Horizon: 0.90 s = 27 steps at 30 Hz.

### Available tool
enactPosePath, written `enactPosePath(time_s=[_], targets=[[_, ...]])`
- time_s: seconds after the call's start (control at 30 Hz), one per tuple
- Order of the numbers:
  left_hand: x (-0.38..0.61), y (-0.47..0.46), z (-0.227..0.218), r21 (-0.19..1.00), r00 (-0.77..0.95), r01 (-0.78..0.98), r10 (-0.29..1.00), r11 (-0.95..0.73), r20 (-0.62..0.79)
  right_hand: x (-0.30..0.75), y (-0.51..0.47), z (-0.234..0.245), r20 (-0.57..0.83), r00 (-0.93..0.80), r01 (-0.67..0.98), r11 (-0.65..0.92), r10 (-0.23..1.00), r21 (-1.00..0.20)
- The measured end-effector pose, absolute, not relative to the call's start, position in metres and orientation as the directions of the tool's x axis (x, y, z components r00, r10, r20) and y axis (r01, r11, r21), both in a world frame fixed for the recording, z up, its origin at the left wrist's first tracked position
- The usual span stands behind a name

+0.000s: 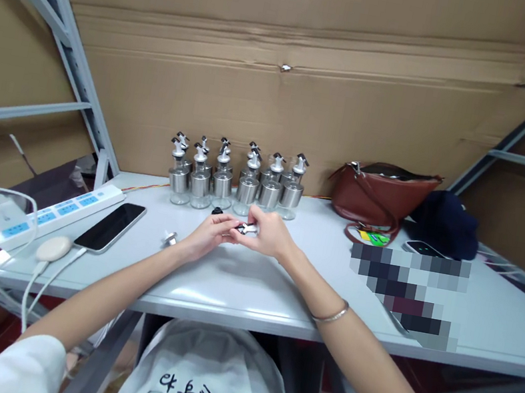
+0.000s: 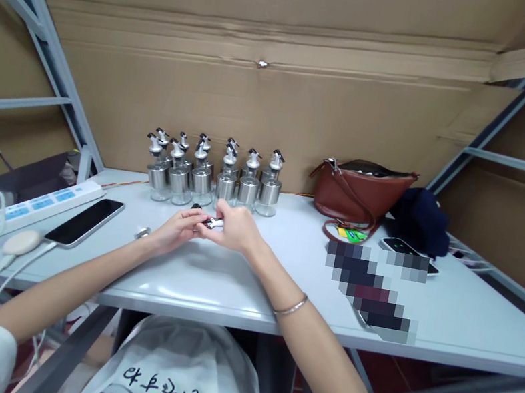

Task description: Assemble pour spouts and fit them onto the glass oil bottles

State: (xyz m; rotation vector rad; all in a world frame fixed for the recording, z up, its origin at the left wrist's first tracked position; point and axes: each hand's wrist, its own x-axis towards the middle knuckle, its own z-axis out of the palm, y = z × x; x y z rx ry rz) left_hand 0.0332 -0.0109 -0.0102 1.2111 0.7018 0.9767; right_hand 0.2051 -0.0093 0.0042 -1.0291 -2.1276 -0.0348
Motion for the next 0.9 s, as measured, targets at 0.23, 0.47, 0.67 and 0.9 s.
enactPosePath(time_s=[0.23,0.47,0.67,0.9], targets=[[0.0316,-0.0112,-0.0058,0.959,0.432,-0.275,0.9,0.073,0.055,0.2056,-0.0095,0.0076,0.659,-0.356,0.675,0.67,0.662,-0.308],[0.032,-0.0118,-0.0035,0.95,0.422,-0.298,0.906,0.095,0.042,0.205,-0.0112,0.0082,0.661,-0.369,0.639,0.695,0.654,-0.33],[0.0329,-0.011,-0.0049,0.945,0.421,-0.305,0.907,0.114,0.026,0.2053,-0.0119,0.0083,0.652,-0.384,0.636,0.699,0.653,-0.326],[0.0307,-0.0098,-0.0025,0.946,0.415,-0.309,0.909,0.095,0.044,0.2043,-0.0094,0.0052,0.663,-0.373,0.663,0.687,0.649,-0.299]])
